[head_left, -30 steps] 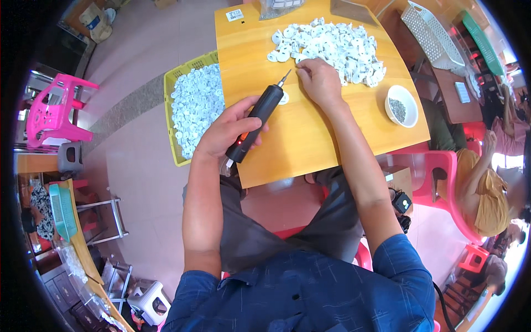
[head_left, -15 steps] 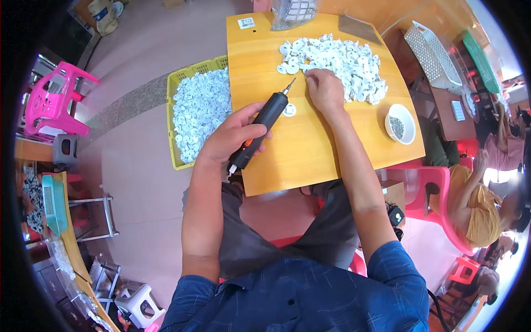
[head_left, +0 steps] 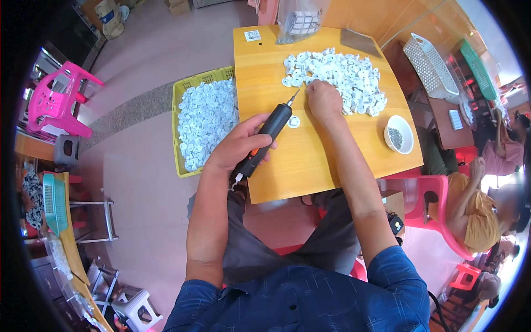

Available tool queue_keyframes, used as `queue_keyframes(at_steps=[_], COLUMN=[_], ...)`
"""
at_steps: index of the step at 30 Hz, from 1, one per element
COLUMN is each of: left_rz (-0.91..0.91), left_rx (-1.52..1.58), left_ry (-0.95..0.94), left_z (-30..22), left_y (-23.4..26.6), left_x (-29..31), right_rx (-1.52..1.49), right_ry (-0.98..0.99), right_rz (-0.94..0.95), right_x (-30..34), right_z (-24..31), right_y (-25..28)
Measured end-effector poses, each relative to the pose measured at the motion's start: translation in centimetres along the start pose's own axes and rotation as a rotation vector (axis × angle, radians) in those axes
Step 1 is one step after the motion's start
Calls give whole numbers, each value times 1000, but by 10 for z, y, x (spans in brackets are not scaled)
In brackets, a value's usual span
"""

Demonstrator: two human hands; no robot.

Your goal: Assembling small white plastic components using an electric screwdriver to insert metal pins.

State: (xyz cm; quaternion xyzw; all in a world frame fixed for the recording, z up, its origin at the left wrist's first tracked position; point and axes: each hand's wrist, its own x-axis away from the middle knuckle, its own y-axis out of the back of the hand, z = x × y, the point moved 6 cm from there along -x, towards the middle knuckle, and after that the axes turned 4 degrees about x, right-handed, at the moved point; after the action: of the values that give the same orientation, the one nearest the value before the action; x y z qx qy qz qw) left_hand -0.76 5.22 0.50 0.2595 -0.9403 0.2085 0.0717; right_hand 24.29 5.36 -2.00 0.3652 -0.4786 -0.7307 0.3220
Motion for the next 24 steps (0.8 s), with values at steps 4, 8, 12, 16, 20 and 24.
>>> queue_keyframes(at_steps=[4,8,12,16,20,24], left_rz=[-4,-1,63,52,67,45], left_rx=[18,-7,-21,-38,-24,-50], left_ry=[-5,-24,-31,-15,-17,-14], left_z=[0,-2,2,3,8,0], left_y=[1,1,-4,-4,-4,-8], left_x=[2,4,-2,5,5,7], right_rx=[131,226,358,298,228,3], right_ry=[29,86,250,244,240,205], right_rz=[59,140,39,122,130,-29], right_x=[6,15,30,54,66,73], right_z=[4,11,7,13,1,-15], right_y=[-2,-4,-5,7,8,21])
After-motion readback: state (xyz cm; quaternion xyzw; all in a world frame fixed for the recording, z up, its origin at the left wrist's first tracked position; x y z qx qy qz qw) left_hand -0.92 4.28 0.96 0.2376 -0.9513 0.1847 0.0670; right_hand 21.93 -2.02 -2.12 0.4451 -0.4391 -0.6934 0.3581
